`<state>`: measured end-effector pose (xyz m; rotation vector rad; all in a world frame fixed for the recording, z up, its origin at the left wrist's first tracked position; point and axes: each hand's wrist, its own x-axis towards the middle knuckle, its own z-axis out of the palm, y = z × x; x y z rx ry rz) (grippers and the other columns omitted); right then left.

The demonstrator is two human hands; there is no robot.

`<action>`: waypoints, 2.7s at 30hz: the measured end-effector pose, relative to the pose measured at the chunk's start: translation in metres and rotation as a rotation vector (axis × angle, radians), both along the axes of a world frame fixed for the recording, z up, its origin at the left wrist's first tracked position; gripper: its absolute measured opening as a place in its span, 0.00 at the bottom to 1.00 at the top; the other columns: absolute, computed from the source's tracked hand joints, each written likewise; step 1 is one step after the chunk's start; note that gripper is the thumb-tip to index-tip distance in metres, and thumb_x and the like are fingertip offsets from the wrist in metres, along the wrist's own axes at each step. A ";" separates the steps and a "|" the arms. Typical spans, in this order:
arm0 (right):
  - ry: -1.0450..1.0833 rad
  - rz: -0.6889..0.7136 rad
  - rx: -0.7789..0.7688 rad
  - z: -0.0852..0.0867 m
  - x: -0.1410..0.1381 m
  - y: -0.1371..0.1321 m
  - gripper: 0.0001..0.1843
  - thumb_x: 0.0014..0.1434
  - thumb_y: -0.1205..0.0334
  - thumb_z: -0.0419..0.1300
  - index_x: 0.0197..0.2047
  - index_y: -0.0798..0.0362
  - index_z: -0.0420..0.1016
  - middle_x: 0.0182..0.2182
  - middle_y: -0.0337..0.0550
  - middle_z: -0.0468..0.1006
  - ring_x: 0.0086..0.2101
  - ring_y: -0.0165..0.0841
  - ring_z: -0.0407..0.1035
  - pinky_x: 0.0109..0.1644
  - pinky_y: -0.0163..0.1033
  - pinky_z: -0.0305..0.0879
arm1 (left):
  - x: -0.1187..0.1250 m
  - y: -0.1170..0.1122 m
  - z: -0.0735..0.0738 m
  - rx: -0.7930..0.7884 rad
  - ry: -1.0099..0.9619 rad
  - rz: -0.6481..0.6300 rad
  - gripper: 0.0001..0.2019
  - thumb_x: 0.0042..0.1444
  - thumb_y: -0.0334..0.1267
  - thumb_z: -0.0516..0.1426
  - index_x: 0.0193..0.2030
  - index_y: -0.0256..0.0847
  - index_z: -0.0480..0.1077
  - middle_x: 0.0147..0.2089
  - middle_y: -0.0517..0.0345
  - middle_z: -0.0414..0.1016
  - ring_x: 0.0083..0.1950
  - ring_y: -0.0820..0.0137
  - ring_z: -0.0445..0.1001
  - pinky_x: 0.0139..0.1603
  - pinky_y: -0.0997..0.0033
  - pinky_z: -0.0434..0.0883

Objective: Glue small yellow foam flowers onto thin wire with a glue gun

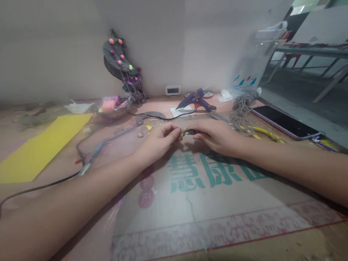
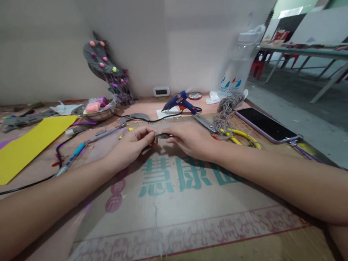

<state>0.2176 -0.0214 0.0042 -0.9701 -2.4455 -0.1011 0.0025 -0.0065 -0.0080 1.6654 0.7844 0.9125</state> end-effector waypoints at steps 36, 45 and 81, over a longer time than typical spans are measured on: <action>0.095 0.022 0.025 -0.005 0.004 -0.001 0.14 0.50 0.74 0.59 0.40 0.54 0.78 0.29 0.40 0.80 0.27 0.29 0.68 0.31 0.31 0.59 | -0.003 -0.003 0.002 0.102 0.148 -0.005 0.15 0.58 0.46 0.58 0.43 0.37 0.76 0.40 0.54 0.80 0.39 0.69 0.77 0.41 0.71 0.71; 0.093 0.020 0.012 -0.006 0.004 -0.001 0.09 0.53 0.68 0.63 0.39 0.52 0.78 0.28 0.39 0.79 0.27 0.29 0.68 0.31 0.32 0.58 | -0.003 -0.001 0.001 0.111 0.150 -0.005 0.14 0.57 0.45 0.59 0.43 0.37 0.75 0.42 0.52 0.80 0.42 0.68 0.77 0.44 0.69 0.72; 0.135 -0.011 0.031 -0.001 0.004 -0.003 0.14 0.63 0.55 0.55 0.43 0.56 0.74 0.33 0.47 0.78 0.31 0.35 0.70 0.34 0.38 0.62 | -0.001 -0.006 0.004 0.231 0.186 0.037 0.09 0.58 0.39 0.58 0.40 0.37 0.74 0.39 0.55 0.78 0.38 0.70 0.75 0.42 0.69 0.70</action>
